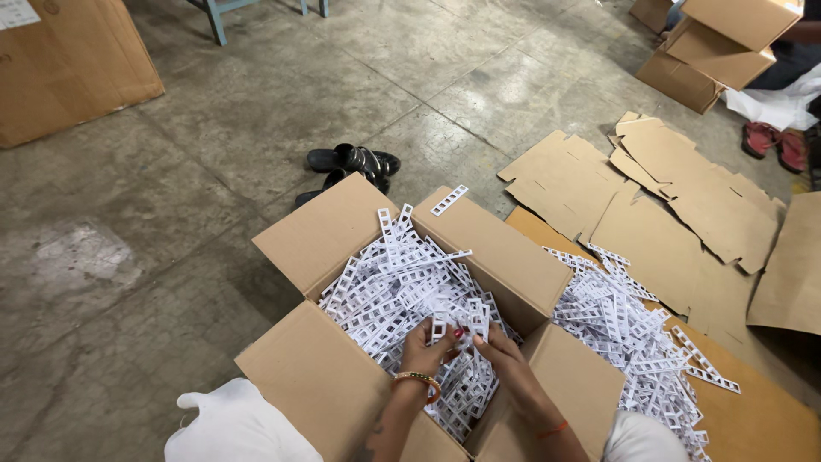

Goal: The person sits on the floor and repeatedly picks up small white plastic clips from a cardboard box, briefly inspects them, and places them into a pile on the floor. The process is continuous and repetitive throughout the clip.

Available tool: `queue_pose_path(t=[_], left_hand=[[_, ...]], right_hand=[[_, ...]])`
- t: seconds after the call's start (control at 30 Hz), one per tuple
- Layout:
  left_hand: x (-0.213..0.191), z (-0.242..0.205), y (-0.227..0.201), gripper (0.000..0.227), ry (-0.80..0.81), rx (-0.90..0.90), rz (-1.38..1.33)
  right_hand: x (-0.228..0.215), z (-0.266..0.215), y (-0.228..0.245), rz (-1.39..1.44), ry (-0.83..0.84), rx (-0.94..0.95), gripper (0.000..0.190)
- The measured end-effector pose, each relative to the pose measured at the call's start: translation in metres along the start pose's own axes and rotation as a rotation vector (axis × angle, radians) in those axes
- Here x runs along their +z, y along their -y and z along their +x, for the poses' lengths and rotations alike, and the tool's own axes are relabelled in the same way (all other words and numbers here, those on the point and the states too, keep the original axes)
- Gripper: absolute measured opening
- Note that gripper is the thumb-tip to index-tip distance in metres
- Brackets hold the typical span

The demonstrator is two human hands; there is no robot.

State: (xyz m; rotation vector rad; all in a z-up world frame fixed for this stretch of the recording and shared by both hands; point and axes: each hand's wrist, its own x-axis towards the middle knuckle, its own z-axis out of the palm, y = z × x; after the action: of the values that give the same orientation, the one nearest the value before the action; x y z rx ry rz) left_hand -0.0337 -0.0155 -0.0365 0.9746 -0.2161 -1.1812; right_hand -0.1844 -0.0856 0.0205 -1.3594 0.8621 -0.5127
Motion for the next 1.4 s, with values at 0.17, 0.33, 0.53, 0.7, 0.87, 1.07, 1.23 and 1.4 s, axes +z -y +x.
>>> queue_pose_path(t=[0.17,0.33,0.53,0.7,0.87,1.07,1.23,1.4], left_hand=[[0.008,-0.016,-0.014,0.048,-0.042,-0.059,0.116],[0.000,-0.009,-0.001,0.040,0.049,-0.017,0.119],[-0.008,-0.003,0.007,0.029,-0.001,0.021,0.200],[-0.004,-0.007,-0.001,0.038,-0.151,0.030,0.267],[-0.008,-0.004,0.004,0.037,-0.107,0.046,0.205],[-0.006,-0.014,-0.006,0.026,-0.133,-0.045,0.247],[-0.002,-0.015,-0.013,0.021,-0.165,-0.116,0.179],[-0.003,-0.015,-0.014,0.021,-0.140,-0.131,0.144]], right_hand=[[-0.005,0.001,-0.008,-0.098,-0.117,-0.163,0.042],[-0.004,-0.003,-0.009,0.109,-0.129,0.000,0.041],[-0.005,-0.012,-0.001,0.149,0.019,-0.092,0.039],[-0.006,-0.017,0.006,0.203,-0.062,-0.021,0.035],[-0.049,-0.014,0.015,0.085,-0.279,-0.134,0.028],[-0.160,-0.010,0.022,0.206,-0.562,-0.184,0.022],[-0.221,-0.021,0.011,0.470,-0.567,-0.155,0.024],[-0.230,-0.031,0.015,0.513,-0.562,-0.171,0.032]])
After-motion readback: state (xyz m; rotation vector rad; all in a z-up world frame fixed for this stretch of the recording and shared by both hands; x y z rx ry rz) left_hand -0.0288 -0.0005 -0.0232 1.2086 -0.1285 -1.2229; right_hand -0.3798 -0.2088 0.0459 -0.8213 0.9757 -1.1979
